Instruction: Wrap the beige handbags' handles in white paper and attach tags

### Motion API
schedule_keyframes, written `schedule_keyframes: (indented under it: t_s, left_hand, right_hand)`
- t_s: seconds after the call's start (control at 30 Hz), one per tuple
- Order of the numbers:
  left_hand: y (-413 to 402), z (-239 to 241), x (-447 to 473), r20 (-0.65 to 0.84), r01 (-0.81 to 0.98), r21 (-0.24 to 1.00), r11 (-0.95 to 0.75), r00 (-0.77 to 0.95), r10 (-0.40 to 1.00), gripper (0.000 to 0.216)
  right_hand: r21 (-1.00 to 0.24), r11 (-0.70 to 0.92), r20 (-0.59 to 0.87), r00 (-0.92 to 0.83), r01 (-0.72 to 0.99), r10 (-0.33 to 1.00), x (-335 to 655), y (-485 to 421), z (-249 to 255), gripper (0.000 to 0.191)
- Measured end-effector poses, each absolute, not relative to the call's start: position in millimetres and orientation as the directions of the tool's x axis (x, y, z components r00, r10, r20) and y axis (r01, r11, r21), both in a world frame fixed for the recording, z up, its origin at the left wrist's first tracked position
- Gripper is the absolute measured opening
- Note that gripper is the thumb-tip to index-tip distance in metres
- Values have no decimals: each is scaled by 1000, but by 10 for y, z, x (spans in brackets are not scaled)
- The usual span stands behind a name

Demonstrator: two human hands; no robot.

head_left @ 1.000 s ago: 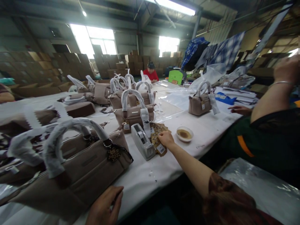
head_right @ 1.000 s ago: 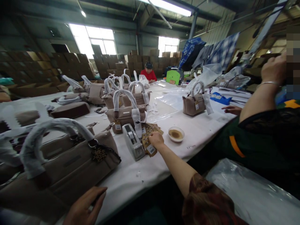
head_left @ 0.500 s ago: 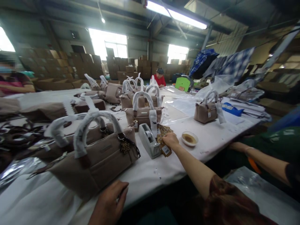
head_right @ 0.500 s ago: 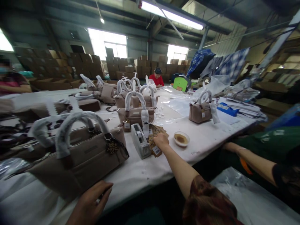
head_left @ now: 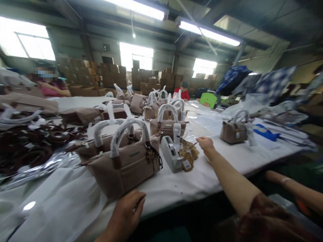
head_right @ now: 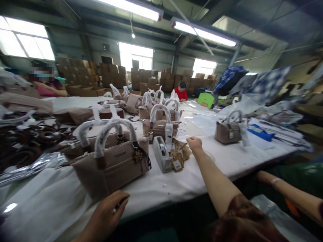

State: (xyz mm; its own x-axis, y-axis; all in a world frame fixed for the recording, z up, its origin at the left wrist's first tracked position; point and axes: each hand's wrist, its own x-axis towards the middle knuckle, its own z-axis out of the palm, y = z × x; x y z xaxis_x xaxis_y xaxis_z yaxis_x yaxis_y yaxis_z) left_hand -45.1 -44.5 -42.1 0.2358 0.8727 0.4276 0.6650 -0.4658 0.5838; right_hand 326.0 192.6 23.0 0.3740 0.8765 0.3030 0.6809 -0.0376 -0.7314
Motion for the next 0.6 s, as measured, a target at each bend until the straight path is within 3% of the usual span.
schedule_keyframes:
  t_s: [0.17,0.27,0.4,0.5,0.6]
  left_hand:
    - [-381,-514,-556,554,641,523,-561,244,796,16]
    - [-381,-421,-591,590,661,483,-574,238,772,17]
    - [-426,-73,-528,683,711,390,-585,203,702,32]
    - [-452,161,-467,693,723,314,-616,269,669,44]
    - [-464,210,-526,563,732,378,-567,305,768,35]
  right_hand:
    - [-788,162,406,304,594,862,3158,1868,444,30]
    - [-837,299,415,177,458,892,2855,1650,577,30]
    - [-904,359,301,-253,230,920,2206,1100,610,18]
    - [-894,377,163,-609,241,776,1697,611,514,10]
    - [-869,448,160,-735,212,659,1387,331,393,9]
